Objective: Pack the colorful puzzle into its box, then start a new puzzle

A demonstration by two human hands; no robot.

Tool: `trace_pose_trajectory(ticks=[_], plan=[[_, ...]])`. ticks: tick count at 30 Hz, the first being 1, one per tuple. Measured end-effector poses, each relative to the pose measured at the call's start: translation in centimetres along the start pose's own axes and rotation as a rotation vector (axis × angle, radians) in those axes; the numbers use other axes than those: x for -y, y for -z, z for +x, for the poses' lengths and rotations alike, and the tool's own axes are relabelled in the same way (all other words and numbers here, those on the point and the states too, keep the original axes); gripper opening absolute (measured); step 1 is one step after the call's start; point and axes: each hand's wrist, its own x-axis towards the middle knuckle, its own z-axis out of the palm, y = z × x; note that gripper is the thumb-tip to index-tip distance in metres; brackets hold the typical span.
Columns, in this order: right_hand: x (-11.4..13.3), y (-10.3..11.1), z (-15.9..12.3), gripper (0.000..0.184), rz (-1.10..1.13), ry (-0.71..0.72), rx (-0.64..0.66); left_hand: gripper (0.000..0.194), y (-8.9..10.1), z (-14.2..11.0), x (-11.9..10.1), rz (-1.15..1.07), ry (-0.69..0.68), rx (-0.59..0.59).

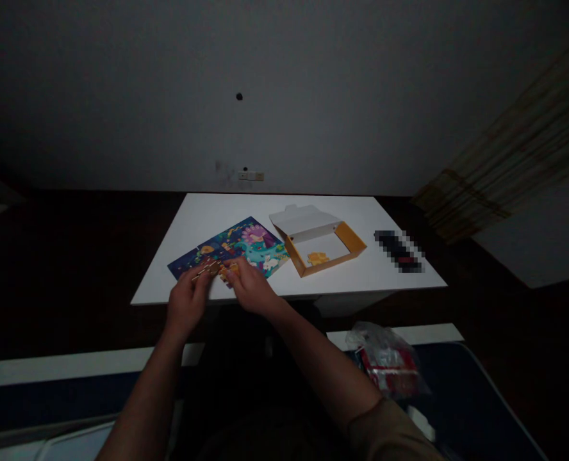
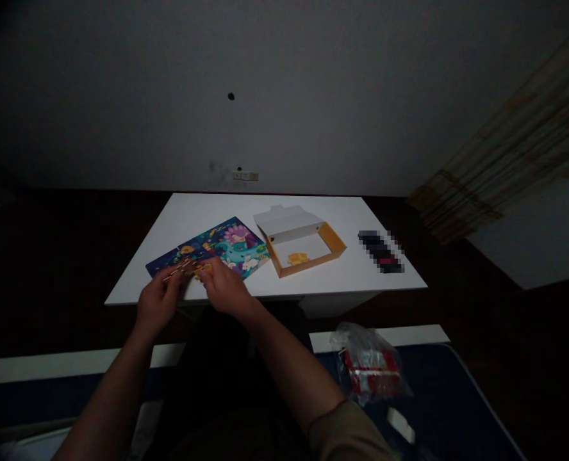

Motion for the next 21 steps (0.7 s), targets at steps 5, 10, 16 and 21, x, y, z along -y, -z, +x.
trace_pose_trajectory(ticks=[5, 10, 16, 21], plan=[[-0.5, -0.7, 0.5, 0.017, 0.057, -0.098, -0.006, 0.033, 0.3, 0.5, -0.2, -0.168, 0.204, -0.124], [0.2, -1.2, 1.1, 0.017, 0.043, -0.084, -0.093, 0.039, 0.6, 0.8, 0.0, -0.279, 0.242, -0.145], [0.9, -1.4, 1.7, 0.018, 0.077, -0.151, -0.09, 0.042, 0.6, 0.5, 0.0, -0.463, 0.331, -0.242], [1.7, -1.7, 1.2, 0.025, 0.183, -0.01, -0.09, 0.046, 0.7, 0.0, -0.5, -0.427, 0.291, -0.222]])
